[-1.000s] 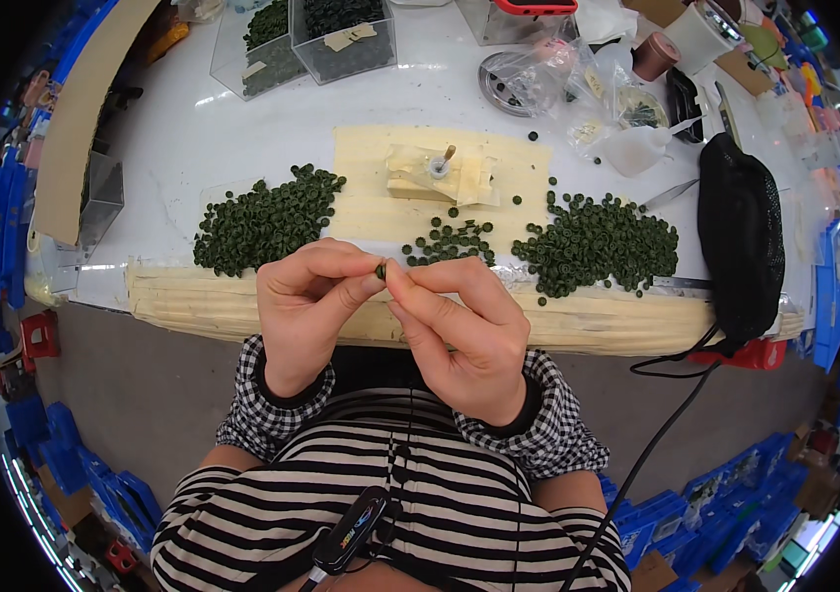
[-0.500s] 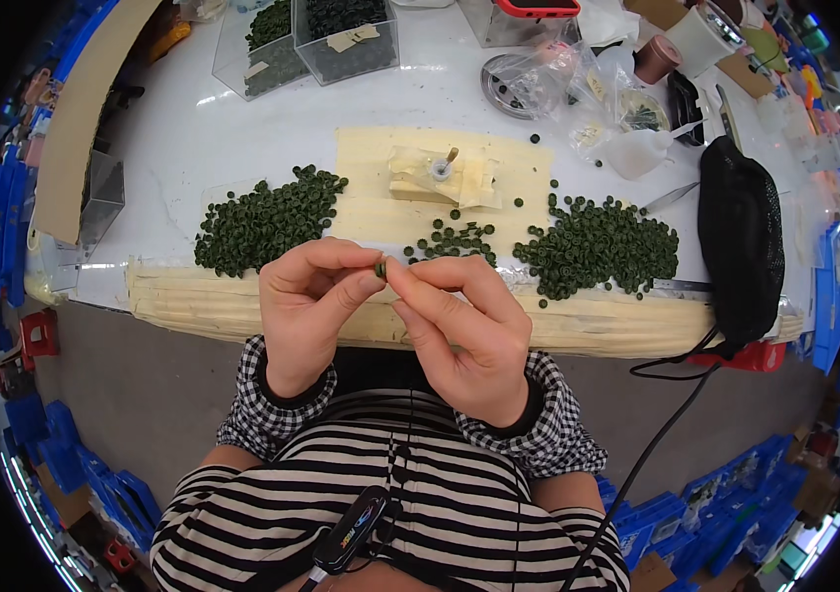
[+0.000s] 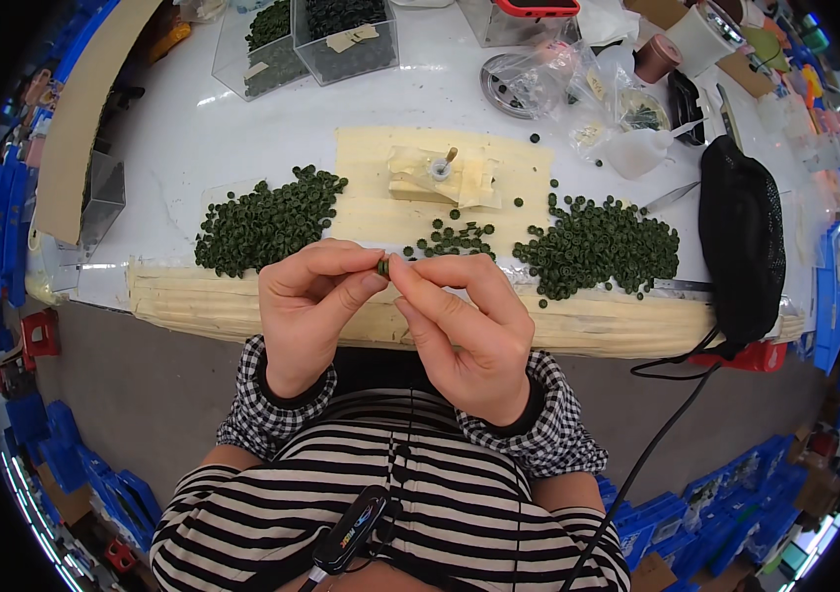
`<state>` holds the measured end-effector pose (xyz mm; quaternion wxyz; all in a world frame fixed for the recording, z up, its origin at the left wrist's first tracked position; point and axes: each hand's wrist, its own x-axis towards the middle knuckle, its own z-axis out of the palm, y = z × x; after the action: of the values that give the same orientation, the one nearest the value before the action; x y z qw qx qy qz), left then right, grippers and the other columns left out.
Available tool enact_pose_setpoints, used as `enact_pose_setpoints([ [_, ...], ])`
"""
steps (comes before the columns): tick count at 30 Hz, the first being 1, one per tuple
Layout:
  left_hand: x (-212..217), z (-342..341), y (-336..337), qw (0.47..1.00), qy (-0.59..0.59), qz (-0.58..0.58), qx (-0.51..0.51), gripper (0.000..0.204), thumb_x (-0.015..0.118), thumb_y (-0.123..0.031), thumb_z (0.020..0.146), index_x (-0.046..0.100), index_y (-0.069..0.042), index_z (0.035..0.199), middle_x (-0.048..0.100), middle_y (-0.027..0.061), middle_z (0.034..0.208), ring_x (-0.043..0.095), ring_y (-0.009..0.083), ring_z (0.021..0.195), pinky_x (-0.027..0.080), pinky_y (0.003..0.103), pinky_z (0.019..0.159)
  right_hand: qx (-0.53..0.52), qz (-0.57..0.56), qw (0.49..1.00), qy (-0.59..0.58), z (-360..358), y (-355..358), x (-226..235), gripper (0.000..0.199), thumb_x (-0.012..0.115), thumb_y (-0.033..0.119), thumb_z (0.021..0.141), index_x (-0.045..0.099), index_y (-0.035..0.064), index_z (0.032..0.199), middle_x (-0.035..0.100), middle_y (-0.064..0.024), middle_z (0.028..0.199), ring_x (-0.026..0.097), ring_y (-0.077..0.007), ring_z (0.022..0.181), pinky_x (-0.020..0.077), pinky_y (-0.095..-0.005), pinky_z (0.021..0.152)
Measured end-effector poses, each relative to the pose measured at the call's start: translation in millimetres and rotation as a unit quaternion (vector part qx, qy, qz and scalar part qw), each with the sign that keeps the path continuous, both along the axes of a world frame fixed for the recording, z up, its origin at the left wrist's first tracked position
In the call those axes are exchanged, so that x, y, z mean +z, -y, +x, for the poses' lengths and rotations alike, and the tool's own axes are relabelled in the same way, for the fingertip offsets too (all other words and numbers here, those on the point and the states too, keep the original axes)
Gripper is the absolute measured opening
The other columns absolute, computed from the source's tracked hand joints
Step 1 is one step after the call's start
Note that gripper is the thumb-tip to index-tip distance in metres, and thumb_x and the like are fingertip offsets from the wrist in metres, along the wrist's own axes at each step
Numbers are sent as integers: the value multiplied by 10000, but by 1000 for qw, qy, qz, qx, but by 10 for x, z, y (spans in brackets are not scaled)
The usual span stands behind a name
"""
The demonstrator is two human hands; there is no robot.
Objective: Inspecting and sorting small green toy components at a factory workbench.
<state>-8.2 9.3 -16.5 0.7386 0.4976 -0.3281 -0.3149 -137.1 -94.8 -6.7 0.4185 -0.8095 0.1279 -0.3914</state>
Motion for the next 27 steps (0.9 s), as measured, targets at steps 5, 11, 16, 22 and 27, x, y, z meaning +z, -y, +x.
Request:
enact_pose_setpoints([
  [5, 7, -12, 0, 1000, -4, 1, 4, 195, 653, 102, 838, 688, 44, 1022, 688, 138, 1003, 668, 163, 920, 541, 246, 797, -2, -3, 1000, -1, -1, 2, -2, 335, 704, -70, 761, 710, 11, 1086, 642, -108, 927, 610, -208, 783, 492, -272, 675],
  [11, 6, -12, 0, 1000, -21, 2, 0, 190, 655, 99, 839, 685, 48, 1020, 691, 137, 1003, 670, 166, 920, 546, 253, 807, -1, -7, 1000, 1, 1, 8, 3, 336, 707, -70, 757, 712, 12, 1082, 642, -108, 920, 606, -209, 778, 491, -274, 670],
  [16, 1, -9, 7, 1000, -23, -3, 0, 182, 658, 98, 837, 687, 48, 1009, 691, 136, 999, 672, 167, 913, 549, 252, 799, 0, -8, 1000, 5, 4, 9, -7, 333, 708, -68, 761, 711, 11, 1084, 643, -109, 921, 605, -209, 771, 489, -273, 664],
  [22, -12, -8, 15, 1000, -5, -5, 5, 183, 663, 107, 823, 701, 41, 989, 693, 134, 974, 672, 166, 894, 546, 245, 779, 6, -7, 1000, 0, 1, 6, 0, 325, 708, -63, 768, 707, 4, 1086, 645, -111, 926, 604, -204, 771, 488, -269, 670],
  [27, -51, 11, 10, 1000, 26, -7, 6, 183, 674, 105, 814, 711, 31, 978, 696, 128, 948, 668, 155, 868, 536, 232, 749, 15, 10, 1000, -7, -22, -2, -1, 321, 704, -60, 775, 703, -1, 1091, 644, -111, 929, 605, -203, 773, 488, -269, 679],
])
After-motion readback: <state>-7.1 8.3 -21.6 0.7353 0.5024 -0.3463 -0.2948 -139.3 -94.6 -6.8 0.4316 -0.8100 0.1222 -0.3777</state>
